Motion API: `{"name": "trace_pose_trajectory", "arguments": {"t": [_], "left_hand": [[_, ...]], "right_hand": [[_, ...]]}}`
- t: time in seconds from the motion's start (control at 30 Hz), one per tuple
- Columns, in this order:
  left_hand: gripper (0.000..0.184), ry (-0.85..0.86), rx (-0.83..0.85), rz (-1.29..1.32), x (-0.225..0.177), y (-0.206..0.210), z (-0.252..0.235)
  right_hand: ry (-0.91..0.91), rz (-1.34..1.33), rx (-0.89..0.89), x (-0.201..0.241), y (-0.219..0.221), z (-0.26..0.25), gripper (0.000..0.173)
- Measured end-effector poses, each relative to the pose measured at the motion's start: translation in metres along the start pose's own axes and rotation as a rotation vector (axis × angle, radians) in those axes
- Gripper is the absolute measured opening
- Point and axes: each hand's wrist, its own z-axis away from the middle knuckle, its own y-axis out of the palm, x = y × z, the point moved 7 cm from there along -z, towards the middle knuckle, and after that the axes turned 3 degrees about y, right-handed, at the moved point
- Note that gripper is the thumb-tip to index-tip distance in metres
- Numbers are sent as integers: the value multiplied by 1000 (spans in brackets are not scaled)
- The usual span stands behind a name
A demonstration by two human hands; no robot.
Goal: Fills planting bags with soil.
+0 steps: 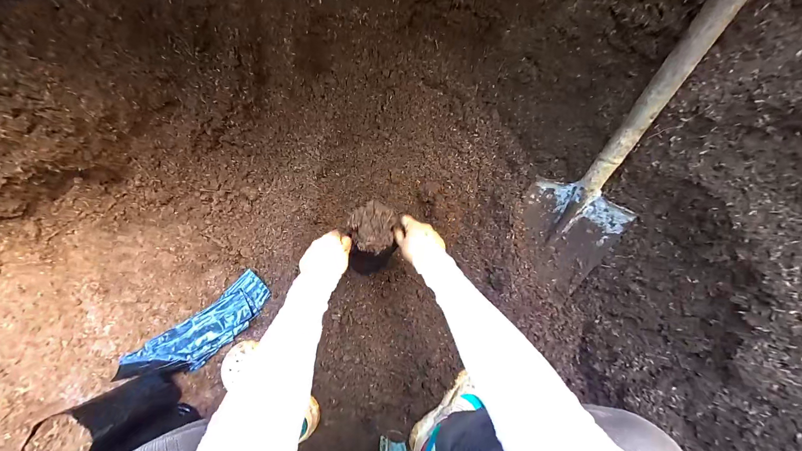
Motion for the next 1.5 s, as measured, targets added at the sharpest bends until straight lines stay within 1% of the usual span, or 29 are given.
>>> {"name": "trace_pose_trajectory", "arguments": {"t": [0.03,0.07,0.2,0.23,0.3,0.33,0.4,0.47,0.5,0.57,0.7,0.77,0.83,0.87,0.9,0.93,0.97,1.0,1.03,1.07,1.1,1.13,1.17,1.2,1.27,1.33,1.4,1.47,1.5], "left_hand": [[49,-20,34,-44,5,7,-7],[51,-25,30,-64,4,3,-11],[50,-12,-64,61,-5,-15,6],[49,-19,-48,59,-3,-10,5],[49,-27,21,1,8,7,-1],[48,-22,30,-19,11,8,-5],[48,-23,45,-9,13,7,-8],[48,-40,45,31,13,9,-9],[48,-40,43,47,13,10,-10],[49,-20,46,58,10,12,-11],[48,28,32,102,5,13,-15],[47,34,29,101,6,17,-16],[45,32,-8,119,10,18,-18],[45,22,-31,145,13,16,-20],[48,-6,-38,185,16,14,-22],[56,-53,-16,233,19,13,-25],[67,-105,25,296,23,15,-29],[73,-146,76,351,26,22,-34],[75,-178,139,398,27,31,-37],[74,-197,192,424,25,38,-39],[71,-196,217,421,22,41,-42],[69,-180,214,393,20,42,-44],[69,-159,193,356,17,41,-47],[73,-145,175,325,15,39,-49],[78,-157,159,250,14,36,-51],[74,-174,151,144,14,33,-50],[70,-146,140,34,14,25,-52],[64,-77,106,7,11,20,-56],[64,-33,81,45,9,18,-58]], "right_hand": [[8,42,75,-4,10,-7,40],[1,79,107,1,6,-11,40],[-22,34,39,16,-15,5,38],[-28,32,47,15,-10,3,37],[-27,73,154,8,5,0,42],[-31,93,192,10,3,-2,46],[-62,99,167,25,-13,-2,51],[-135,63,110,40,-15,-4,45],[-151,60,119,46,-8,-5,42],[-161,73,119,53,12,-3,39],[-178,87,33,63,33,8,32],[-198,137,2,62,44,11,32],[-220,175,25,62,45,10,33],[-231,163,74,61,40,8,33],[-253,112,127,58,31,4,33],[-276,24,152,54,18,2,33],[-276,-78,119,47,6,-1,35],[-224,-135,72,34,-3,-4,41],[-118,-120,68,18,-5,-8,54],[-6,-67,112,3,0,-12,70],[57,-13,167,-7,9,-15,77],[65,39,211,-8,18,-17,71],[34,96,214,-2,24,-16,62],[-5,151,198,9,26,-13,55],[-76,194,180,31,28,-6,50],[-97,181,195,37,26,-4,54],[-67,91,213,36,12,-17,63],[-62,-50,180,29,-9,-48,68],[-92,-73,150,27,-19,-71,66]]}}
